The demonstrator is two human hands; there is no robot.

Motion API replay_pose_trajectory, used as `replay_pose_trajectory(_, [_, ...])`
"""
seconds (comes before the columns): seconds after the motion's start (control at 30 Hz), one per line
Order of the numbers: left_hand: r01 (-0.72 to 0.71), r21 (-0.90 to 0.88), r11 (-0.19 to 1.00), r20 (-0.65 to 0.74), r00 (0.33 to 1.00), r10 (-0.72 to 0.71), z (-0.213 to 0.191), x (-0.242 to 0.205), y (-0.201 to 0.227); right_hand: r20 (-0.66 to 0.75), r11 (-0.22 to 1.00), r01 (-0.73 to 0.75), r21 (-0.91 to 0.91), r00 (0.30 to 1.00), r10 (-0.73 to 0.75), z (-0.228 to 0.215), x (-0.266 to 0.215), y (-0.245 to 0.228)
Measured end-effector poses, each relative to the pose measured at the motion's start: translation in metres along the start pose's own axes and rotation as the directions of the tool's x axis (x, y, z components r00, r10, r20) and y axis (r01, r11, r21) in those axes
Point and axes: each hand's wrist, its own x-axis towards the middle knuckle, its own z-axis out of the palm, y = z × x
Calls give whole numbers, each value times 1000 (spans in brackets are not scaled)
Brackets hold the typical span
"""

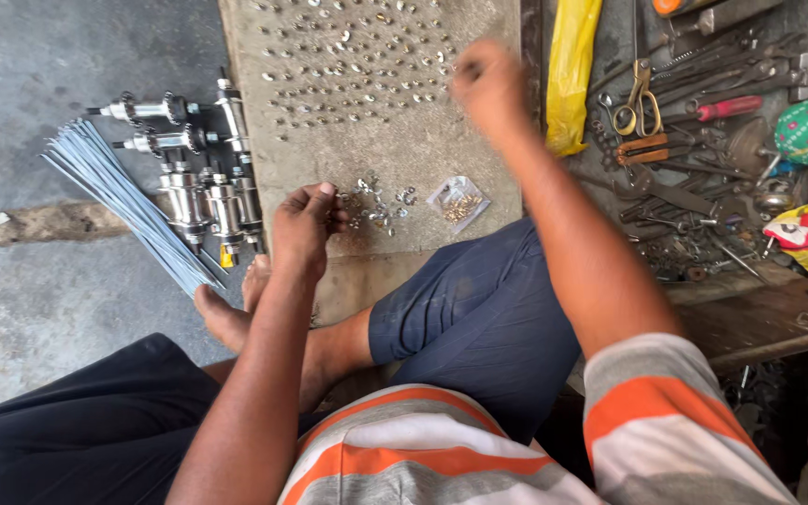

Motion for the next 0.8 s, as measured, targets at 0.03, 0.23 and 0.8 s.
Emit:
replay_pose_trajectory(0.03, [5, -9, 1000, -6, 1000, -5, 1, 2, 0, 59, 995, 49, 85, 997, -54, 15, -16, -28])
replay_pose_trajectory(0.23, [35, -95, 995, -26, 999, -37, 5, -2, 0, 418, 975, -117, 189, 908, 28, 55, -73, -149])
replay_pose_trajectory(0.8, [45, -100, 994, -18, 999, -47, 6, -13, 15, 421, 971, -124, 204, 907, 27, 60, -97, -174])
